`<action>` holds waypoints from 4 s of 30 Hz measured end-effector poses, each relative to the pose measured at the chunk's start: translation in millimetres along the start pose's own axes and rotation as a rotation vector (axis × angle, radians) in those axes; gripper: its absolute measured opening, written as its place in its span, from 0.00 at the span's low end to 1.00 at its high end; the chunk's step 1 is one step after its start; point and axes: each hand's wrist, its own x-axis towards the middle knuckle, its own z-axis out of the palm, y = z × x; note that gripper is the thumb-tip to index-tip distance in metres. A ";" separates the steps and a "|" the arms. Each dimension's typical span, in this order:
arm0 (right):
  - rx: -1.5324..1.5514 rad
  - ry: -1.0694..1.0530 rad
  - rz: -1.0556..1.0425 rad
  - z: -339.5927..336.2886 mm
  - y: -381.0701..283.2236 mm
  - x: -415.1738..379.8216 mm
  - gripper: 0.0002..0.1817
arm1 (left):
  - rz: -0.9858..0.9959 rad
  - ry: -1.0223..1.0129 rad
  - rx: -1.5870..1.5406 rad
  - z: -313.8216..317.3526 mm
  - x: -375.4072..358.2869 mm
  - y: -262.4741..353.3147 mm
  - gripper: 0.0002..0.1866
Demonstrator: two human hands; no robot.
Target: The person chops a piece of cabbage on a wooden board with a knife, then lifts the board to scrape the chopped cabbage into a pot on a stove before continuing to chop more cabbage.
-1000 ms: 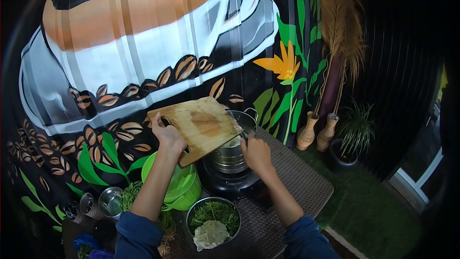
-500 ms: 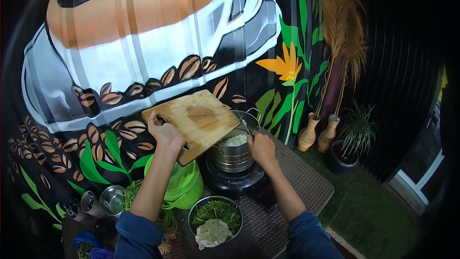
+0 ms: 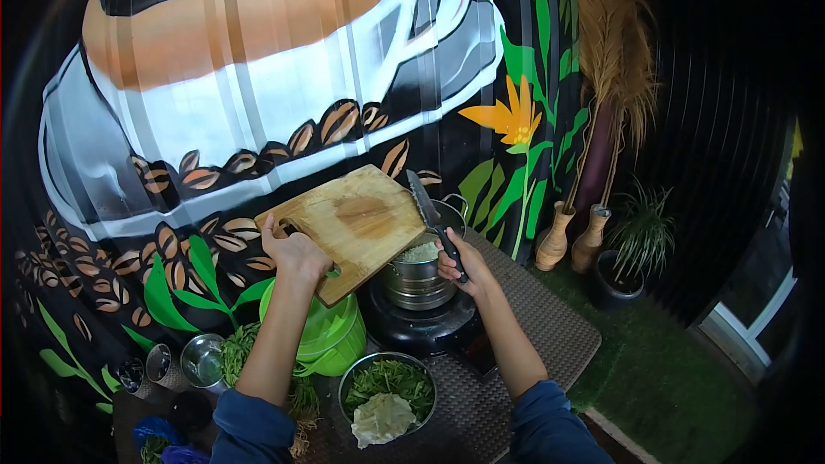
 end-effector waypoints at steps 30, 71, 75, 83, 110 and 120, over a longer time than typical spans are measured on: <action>-1.795 0.471 -0.442 33.4 17.8 -22.1 0.18 | -0.012 0.021 -0.046 -9.2 7.7 -24.1 0.47; -1.367 0.520 -0.586 8.1 -4.8 -34.6 0.19 | -0.052 -0.091 -0.045 -14.6 7.8 -6.0 0.44; -1.093 0.559 -0.538 22.1 -10.4 -62.6 0.17 | -0.044 -0.202 -0.009 -7.7 -11.3 -1.2 0.45; -0.896 0.617 -0.616 26.1 -7.2 -128.6 0.17 | -0.145 -0.371 0.088 -10.7 -73.0 29.3 0.45; -0.815 0.920 -0.384 136.3 193.6 -420.5 0.15 | -0.887 -0.286 0.356 -181.9 -305.1 10.6 0.43; -0.742 1.080 -0.187 111.7 309.8 -484.5 0.14 | -1.225 -0.098 0.742 -306.7 -350.6 -22.8 0.43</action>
